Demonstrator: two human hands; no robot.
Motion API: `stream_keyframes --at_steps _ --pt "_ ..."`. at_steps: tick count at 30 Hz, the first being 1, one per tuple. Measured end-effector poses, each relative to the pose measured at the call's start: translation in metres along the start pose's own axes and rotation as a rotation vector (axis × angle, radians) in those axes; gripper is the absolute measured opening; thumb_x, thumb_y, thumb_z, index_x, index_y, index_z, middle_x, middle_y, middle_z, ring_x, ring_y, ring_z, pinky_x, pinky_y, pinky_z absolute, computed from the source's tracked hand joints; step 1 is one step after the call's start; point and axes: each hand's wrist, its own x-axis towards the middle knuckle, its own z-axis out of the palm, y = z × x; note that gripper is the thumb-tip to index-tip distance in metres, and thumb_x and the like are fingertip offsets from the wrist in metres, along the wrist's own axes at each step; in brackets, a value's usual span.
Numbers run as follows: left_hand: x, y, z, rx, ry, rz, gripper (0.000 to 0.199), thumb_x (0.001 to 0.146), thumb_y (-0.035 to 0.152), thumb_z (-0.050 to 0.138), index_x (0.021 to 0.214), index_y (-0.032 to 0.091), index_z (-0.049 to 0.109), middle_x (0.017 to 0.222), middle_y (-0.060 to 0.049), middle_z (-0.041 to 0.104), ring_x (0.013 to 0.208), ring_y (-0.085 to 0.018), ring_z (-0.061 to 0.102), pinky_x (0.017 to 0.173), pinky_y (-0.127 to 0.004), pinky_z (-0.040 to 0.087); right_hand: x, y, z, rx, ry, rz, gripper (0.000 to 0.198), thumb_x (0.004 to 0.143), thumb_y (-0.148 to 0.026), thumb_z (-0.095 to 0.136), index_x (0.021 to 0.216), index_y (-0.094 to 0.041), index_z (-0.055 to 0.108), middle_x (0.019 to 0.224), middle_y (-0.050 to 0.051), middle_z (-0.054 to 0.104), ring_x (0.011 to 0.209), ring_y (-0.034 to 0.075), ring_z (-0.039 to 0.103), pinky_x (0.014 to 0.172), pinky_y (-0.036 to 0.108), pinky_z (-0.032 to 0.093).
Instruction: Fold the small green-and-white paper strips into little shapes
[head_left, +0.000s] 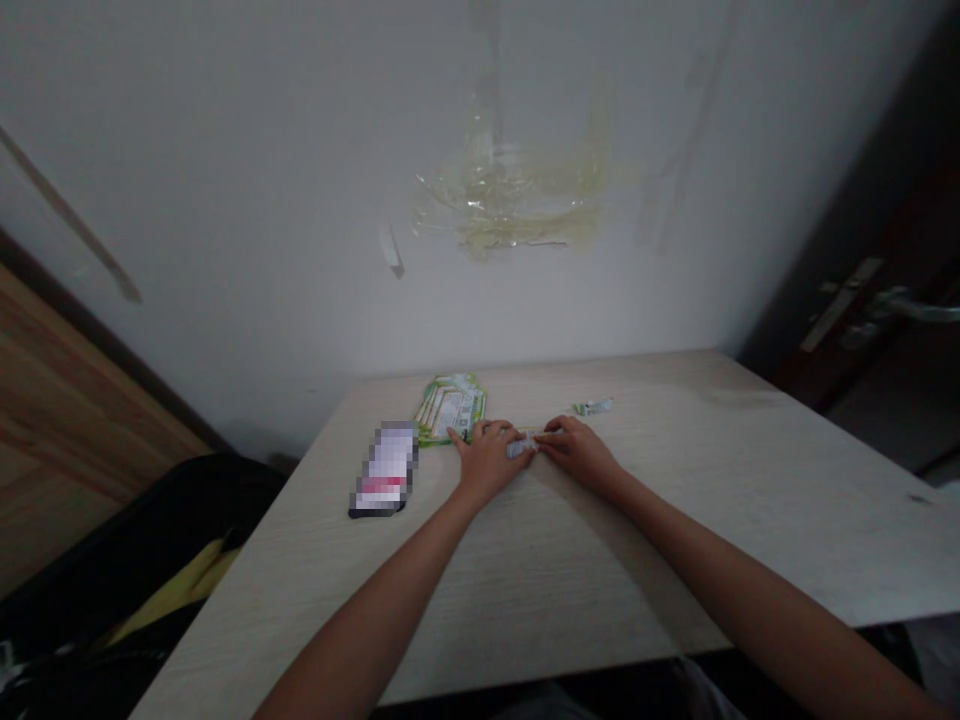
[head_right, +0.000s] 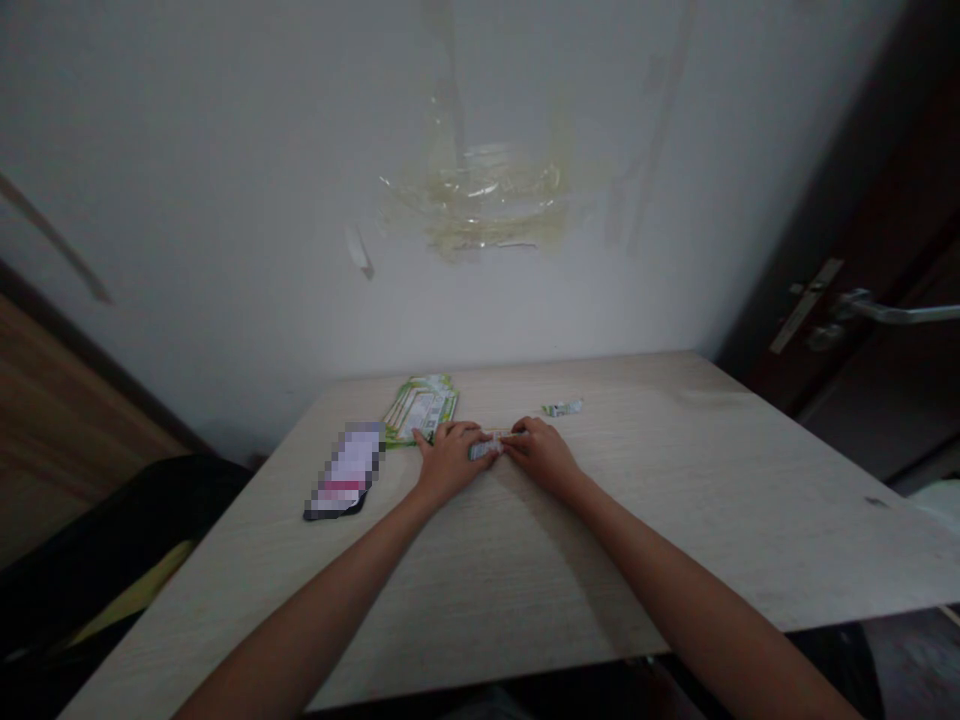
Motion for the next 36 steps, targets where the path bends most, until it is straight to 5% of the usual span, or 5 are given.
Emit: stream_keyframes --at_steps 36 --pt "-0.0004 0.0005 0.0026 -0.014 0.005 0.074 0.025 0.089 0.052 0.058 0.11 0.046 0.07 0.13 0.002 0.062 0.133 -0.029 0.039 0.11 -0.077 0.003 0.0012 -0.0039 -0.0014 -0.03 0.018 0.005 0.02 0.091 -0.03 0.062 0.103 -0.026 0.077 0.102 0.008 0.066 0.096 0.019 0.061 0.089 0.032 0.048"
